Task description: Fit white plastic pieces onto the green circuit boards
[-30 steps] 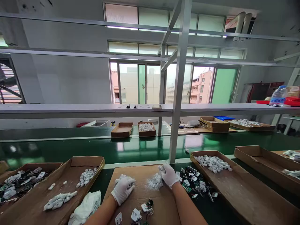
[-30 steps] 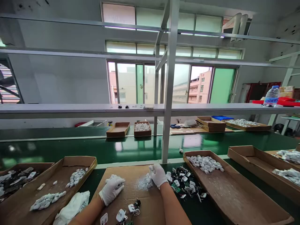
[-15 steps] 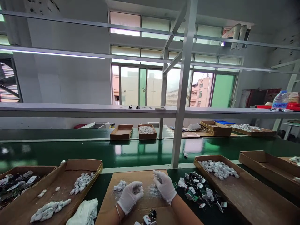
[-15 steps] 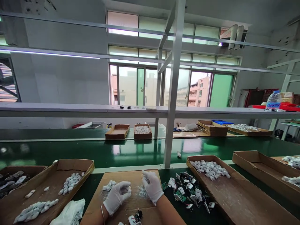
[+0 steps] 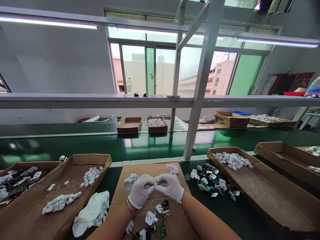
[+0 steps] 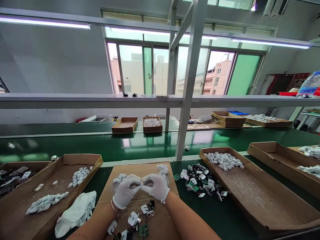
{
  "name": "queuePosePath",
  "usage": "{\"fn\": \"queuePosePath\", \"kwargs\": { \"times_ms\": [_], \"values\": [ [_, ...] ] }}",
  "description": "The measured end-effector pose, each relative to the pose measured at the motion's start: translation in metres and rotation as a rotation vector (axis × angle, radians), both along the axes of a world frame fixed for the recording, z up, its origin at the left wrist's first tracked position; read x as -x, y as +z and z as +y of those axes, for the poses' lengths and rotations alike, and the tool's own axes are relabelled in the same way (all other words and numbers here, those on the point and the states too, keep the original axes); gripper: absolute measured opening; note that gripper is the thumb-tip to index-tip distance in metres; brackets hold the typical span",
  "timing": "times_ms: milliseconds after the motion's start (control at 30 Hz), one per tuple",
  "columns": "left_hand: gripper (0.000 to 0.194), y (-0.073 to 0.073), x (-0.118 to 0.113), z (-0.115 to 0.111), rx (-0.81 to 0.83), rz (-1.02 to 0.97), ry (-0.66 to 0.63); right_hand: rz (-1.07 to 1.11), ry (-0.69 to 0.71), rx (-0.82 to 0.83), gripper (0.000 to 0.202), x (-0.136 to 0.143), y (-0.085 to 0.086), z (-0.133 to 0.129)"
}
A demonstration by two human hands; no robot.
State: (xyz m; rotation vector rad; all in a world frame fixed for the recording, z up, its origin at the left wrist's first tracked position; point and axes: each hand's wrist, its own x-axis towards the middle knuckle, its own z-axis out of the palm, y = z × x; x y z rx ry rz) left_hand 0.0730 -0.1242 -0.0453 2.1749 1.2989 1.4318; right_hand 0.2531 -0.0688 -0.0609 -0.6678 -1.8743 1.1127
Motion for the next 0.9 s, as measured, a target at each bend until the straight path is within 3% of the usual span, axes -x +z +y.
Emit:
{"fn": "queuePosePath", "kwargs": {
  "times_ms": [167,267,333,467,667,733,900],
  "values": [
    [0.010,0.000,-0.009,-0.002,0.165,0.049,0.191,-0.013,-0.017,0.104,0.033,0.005,-0.006,-0.001],
    [0.019,-0.003,-0.003,0.000,0.282,0.030,0.218,-0.028,-0.051,0.123,0.043,0.003,-0.005,0.003],
    [0.024,-0.003,0.003,0.000,0.371,0.043,0.149,-0.013,-0.062,0.137,0.042,0.000,-0.002,0.006],
    [0.025,0.003,0.005,-0.003,0.522,0.208,-0.150,0.064,-0.123,0.176,0.034,-0.005,0.006,0.014],
    [0.046,0.014,-0.018,-0.001,0.482,0.408,-0.500,0.132,-0.173,0.178,0.025,-0.003,0.013,0.015],
    [0.044,0.013,-0.022,0.001,0.515,0.393,-0.506,0.144,-0.161,0.226,0.028,-0.002,0.015,0.014],
    [0.039,-0.002,-0.021,-0.001,0.583,0.250,-0.330,0.152,-0.142,0.322,0.033,-0.005,0.014,0.015]
  ]
}}
